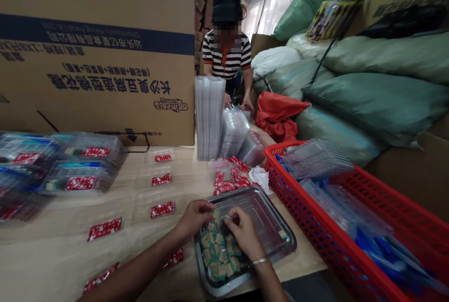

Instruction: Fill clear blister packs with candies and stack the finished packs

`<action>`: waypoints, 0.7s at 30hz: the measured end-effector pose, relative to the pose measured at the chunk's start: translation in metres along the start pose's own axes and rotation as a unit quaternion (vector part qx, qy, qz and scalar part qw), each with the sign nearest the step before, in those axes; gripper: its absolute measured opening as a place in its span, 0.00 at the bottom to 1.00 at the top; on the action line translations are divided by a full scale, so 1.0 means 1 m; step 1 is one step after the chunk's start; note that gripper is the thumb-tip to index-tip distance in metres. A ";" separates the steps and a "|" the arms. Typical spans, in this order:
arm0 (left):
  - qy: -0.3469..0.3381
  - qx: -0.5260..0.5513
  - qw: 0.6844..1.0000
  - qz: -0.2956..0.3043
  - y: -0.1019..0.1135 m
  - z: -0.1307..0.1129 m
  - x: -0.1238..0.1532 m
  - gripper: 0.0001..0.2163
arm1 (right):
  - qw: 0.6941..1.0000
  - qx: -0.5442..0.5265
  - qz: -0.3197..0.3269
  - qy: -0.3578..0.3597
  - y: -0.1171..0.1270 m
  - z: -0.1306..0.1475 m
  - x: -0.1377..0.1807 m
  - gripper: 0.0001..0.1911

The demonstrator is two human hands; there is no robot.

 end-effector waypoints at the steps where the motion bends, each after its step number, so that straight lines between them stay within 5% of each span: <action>1: -0.003 0.002 1.000 -0.002 -0.002 -0.001 0.002 0.09 | 0.997 -0.068 0.016 -0.017 0.000 0.002 0.001 0.07; 4: -0.023 0.020 1.000 0.005 -0.011 -0.003 0.007 0.08 | 0.977 -0.202 0.038 -0.053 -0.003 0.010 0.008 0.17; 7: -0.035 0.040 0.999 0.008 -0.018 -0.004 0.009 0.08 | 0.972 -0.229 -0.008 -0.056 -0.004 0.017 0.014 0.21; 15: -0.045 0.064 0.997 0.023 -0.024 -0.001 0.013 0.11 | 0.973 -0.197 -0.113 -0.031 -0.004 0.020 0.017 0.15; 21: -0.020 0.060 0.996 0.070 -0.018 0.004 0.011 0.15 | 0.996 -0.092 -0.014 0.011 0.022 0.014 0.022 0.13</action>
Point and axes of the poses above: each hand's wrist, its own x-axis away from the middle knuckle, its own y-axis out of the back of the hand, z = x × y, the point moved 4 cm from there along -x, towards the middle knuckle, and after that the axes turned 1 degree about z, right-handed, at the moved point
